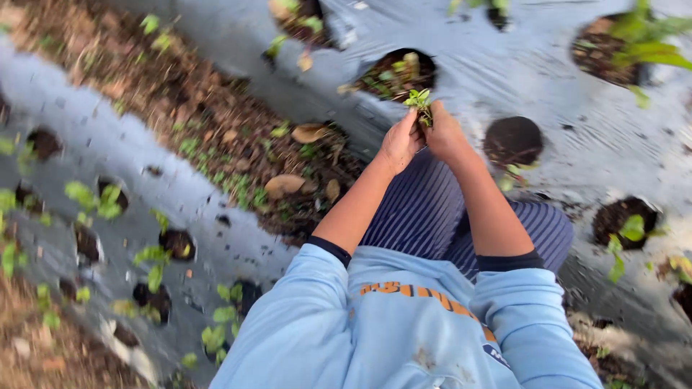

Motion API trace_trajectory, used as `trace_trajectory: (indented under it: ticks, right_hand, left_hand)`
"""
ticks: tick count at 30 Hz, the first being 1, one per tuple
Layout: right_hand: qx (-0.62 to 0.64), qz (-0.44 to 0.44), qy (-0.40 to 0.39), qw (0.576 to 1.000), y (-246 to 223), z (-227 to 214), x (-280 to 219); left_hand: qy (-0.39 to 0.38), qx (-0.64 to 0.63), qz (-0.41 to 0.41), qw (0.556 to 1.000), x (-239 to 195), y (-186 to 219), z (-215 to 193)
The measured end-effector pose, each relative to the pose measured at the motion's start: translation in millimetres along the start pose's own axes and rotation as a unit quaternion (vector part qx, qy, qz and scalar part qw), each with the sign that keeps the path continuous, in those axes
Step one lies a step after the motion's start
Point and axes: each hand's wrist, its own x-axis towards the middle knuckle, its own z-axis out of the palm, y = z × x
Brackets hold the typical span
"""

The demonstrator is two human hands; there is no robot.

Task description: Planting seedlings into holes in a plastic-covered field bed

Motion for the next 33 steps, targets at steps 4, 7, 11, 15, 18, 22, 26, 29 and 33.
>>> trace_trajectory:
  ticks: [4,7,11,15,18,22,26,29,33]
  right_hand:
    - [-0.062,-0.055,-0.07,0.994,-80,71,1]
    - [-0.103,-0.089,-0.114,0.984,-129,134,6]
    - [-0.17,-0.148,-0.199,0.954,-197,206,-13]
    - [-0.144,-0.182,-0.295,0.927,-227,254,-43]
    - [-0.184,-0.203,-0.359,0.892,-257,220,-61]
    - [-0.126,-0.143,-0.366,0.911,-267,137,-56]
    - [-0.023,-0.285,-0.183,0.94,-160,45,3]
    - [-0.021,-0.137,-0.078,0.987,-87,-39,3]
    - [-0.007,0.089,0.031,0.996,49,-115,-14]
  left_hand:
    - [0.035,-0.062,0.061,0.996,-58,55,-78]
    - [0.056,-0.104,0.118,0.986,-93,80,-144]
    - [0.135,-0.136,0.163,0.968,-171,118,-185]
    - [0.261,-0.143,0.149,0.943,-229,133,-231]
    - [0.436,-0.077,0.108,0.89,-206,77,-356]
    - [0.454,-0.083,0.065,0.885,-206,50,-375]
    - [0.384,-0.039,0.053,0.921,-176,76,-301]
    - [0.341,0.01,0.022,0.94,-140,103,-208]
    - [0.194,0.137,-0.023,0.971,-105,108,-57]
